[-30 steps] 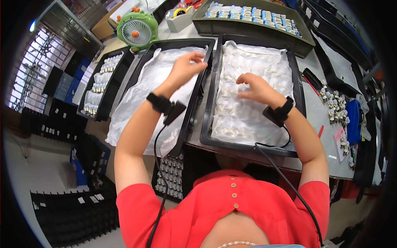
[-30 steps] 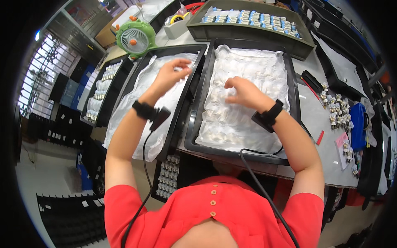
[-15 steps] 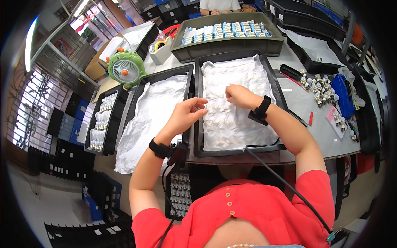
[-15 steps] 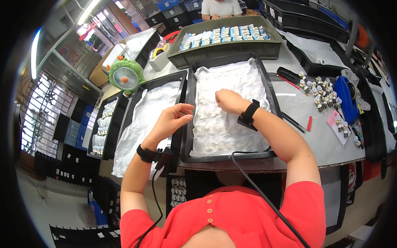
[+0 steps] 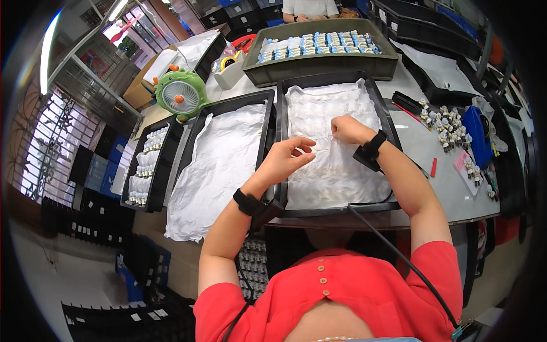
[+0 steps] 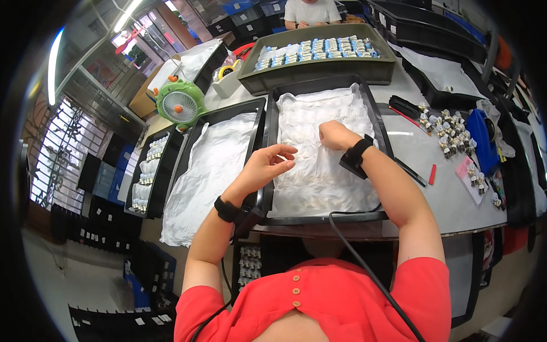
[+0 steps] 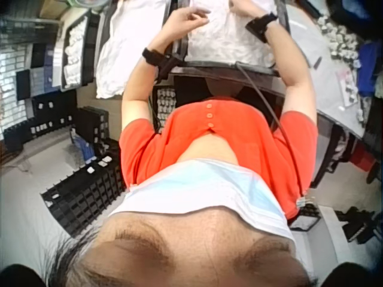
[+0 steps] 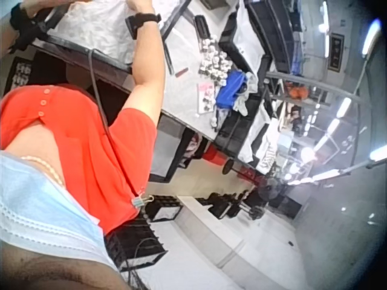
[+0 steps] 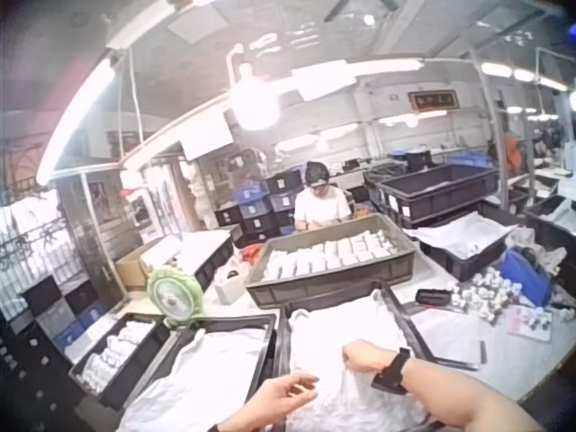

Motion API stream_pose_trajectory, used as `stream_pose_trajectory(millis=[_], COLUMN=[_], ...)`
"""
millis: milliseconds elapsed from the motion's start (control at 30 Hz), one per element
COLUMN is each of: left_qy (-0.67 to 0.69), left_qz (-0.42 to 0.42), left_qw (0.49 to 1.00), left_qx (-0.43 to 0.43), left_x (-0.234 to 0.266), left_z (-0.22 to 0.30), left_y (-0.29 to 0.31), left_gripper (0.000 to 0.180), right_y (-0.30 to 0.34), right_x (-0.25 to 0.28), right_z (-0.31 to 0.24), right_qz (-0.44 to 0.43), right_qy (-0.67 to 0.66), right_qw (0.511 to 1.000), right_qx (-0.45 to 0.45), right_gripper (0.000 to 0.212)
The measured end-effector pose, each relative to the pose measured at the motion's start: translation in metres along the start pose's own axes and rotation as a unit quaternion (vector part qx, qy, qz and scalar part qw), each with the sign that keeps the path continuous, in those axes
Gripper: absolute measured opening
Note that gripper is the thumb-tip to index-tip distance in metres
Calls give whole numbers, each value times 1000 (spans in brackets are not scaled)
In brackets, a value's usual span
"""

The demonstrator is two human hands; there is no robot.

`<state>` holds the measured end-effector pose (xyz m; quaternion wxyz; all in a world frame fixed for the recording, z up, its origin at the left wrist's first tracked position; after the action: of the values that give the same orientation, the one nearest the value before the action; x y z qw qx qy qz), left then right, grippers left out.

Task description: The person picks small cylindrical components from a tray and places them into a black bin lined with white tissue paper. They use a small tool to adjust or mark each component before arranging them in rows within the bin.

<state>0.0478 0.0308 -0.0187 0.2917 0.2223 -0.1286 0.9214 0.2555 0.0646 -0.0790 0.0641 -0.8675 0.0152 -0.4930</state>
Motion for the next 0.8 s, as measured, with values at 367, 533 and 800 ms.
stream_pose_trajectory(millis=[367,533,800], left_qy=[-23,-2,2], left_qz=[123,107,113], left_qw=[992,994,993], left_qx=[-13,-1,-14], left_x=[10,9,10], left_z=[-14,-20,-22], left_y=[-2,-1,-2], left_gripper=[54,42,41], right_y=[11,5,3], right_x=[35,18,46], right_z=[-12,-2,-3], right_qz=[183,6,148], right_qy=[-64,81,-63], right_qw=[975,996,986], right_qx=[108,24,53], right_gripper=[26,15,16])
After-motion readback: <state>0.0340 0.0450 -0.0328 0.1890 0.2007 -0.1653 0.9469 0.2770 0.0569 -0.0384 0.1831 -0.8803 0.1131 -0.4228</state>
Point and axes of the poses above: each hand's wrist, its own y-axis away from the middle knuckle, its own x-axis out of the back of the hand, z = x × y, the point moved 4 cm from there along -y, towards the middle knuckle, and after that the axes turned 10 degrees about z, right-handed, at the moved point
